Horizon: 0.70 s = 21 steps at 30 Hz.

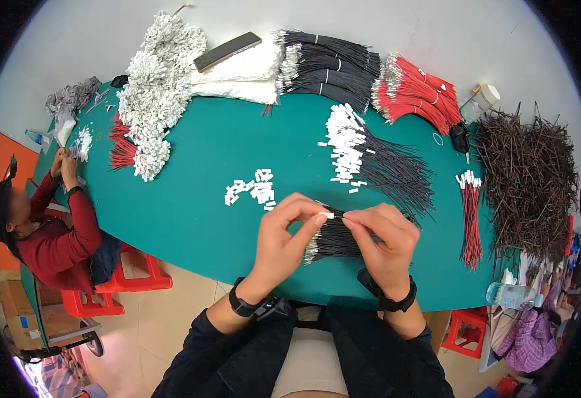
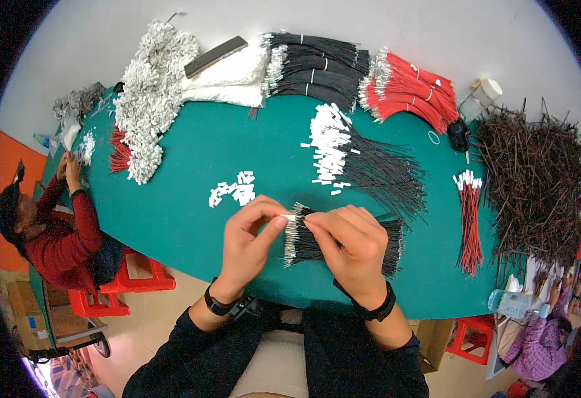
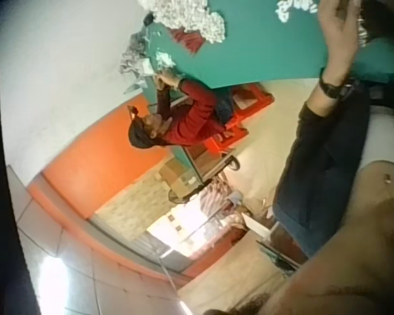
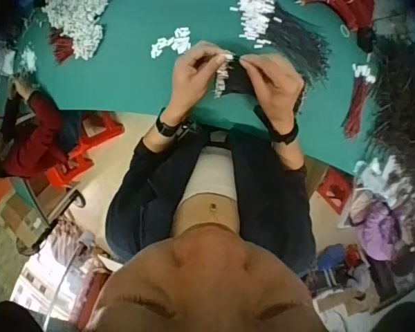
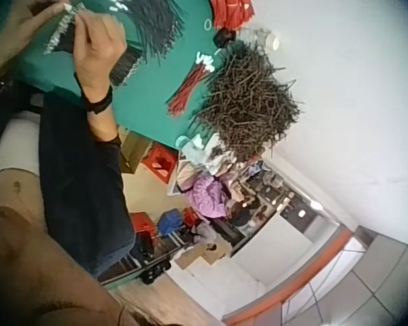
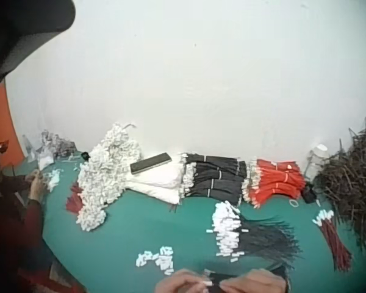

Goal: The recorder is sorting and assembling small wire bundles with connectors on a workbench.

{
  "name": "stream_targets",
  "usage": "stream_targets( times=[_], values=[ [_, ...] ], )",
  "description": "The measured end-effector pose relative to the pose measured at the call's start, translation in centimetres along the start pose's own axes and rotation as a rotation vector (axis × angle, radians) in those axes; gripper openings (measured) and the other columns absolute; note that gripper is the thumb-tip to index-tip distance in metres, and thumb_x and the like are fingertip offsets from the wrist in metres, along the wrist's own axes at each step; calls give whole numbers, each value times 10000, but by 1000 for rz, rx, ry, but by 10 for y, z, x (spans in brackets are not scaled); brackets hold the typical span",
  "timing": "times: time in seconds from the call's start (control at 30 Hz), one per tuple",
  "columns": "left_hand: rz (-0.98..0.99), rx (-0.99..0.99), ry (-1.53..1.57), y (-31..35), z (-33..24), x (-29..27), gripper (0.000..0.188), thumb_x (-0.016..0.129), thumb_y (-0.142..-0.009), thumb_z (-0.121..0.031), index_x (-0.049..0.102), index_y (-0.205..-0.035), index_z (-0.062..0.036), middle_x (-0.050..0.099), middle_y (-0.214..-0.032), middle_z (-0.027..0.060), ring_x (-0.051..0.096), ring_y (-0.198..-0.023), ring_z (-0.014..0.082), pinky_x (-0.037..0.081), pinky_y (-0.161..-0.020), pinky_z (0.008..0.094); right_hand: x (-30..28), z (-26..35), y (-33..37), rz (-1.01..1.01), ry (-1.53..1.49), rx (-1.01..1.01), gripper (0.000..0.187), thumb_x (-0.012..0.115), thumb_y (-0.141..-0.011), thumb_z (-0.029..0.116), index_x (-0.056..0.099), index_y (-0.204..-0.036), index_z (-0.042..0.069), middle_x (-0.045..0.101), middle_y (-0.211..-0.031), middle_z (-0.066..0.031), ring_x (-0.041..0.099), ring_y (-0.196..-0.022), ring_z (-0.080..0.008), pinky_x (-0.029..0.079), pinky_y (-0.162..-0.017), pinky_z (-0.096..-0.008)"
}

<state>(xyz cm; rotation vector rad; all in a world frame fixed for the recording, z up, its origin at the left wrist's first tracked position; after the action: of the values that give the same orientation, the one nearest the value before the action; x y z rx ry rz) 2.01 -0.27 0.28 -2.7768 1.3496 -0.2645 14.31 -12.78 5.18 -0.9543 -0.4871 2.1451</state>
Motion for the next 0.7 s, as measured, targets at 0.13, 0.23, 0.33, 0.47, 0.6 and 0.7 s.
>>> stream_targets(
  times=[0.13, 0.23, 0.33, 0.47, 0.6, 0.7],
  values=[
    [1, -23, -26, 0, 2, -6, 103, 720, -946, -65, 722, -952, 38, 669, -934, 61, 618, -851, 108, 501, -798, 264, 1, 1, -1, 55, 7, -41, 152, 802, -765, 6, 752, -901, 52, 694, -774, -60, 628, -656, -222, 441, -607, -339],
    [15, -49, 11, 1, 4, -7, 109, 718, -951, -67, 720, -971, 40, 667, -944, 58, 620, -863, 105, 500, -810, 261, 2, 0, -2, 77, 4, -52, 141, 796, -774, 16, 753, -902, 56, 696, -775, -57, 628, -655, -221, 438, -606, -338],
    [9, -73, 46, 2, 7, -5, 107, 713, -956, -65, 720, -975, 40, 663, -938, 56, 616, -861, 103, 498, -814, 259, 3, -1, -1, 87, 0, -39, 142, 796, -774, 19, 752, -905, 56, 699, -777, -56, 630, -657, -222, 440, -608, -338],
    [8, -53, 59, 1, 9, -4, 93, 698, -977, -68, 714, -970, 24, 660, -938, 33, 575, -846, 72, 442, -747, 225, 4, -2, -1, 91, -5, -20, 141, 798, -773, 22, 753, -903, 56, 700, -777, -57, 630, -656, -225, 442, -610, -338],
    [42, -72, -42, 1, 7, -9, 108, 709, -966, -81, 713, -978, 26, 669, -935, 41, 594, -849, 97, 457, -761, 249, 5, -5, -2, 113, -10, -28, 144, 800, -771, 25, 756, -905, 58, 697, -774, -61, 630, -657, -237, 452, -615, -345],
    [1, 3, -314, -15, 3, -26, 102, 732, -931, -83, 720, -972, 9, 684, -934, 52, 618, -859, 160, 479, -785, 300, -6, -27, -9, 124, 101, -86, 135, 799, -773, 32, 754, -898, 55, 700, -792, -72, 637, -702, -261, 469, -648, -364]
  ],
)
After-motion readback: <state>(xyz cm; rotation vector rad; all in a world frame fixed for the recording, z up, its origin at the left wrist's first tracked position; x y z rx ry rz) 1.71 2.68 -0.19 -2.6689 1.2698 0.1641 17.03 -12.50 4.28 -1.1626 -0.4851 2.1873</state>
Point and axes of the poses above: each hand's wrist, its own y-axis away from the middle knuckle, its own x-axis out of the palm, z = x × y, the point moved 4 cm from there along -y, towards the middle knuckle
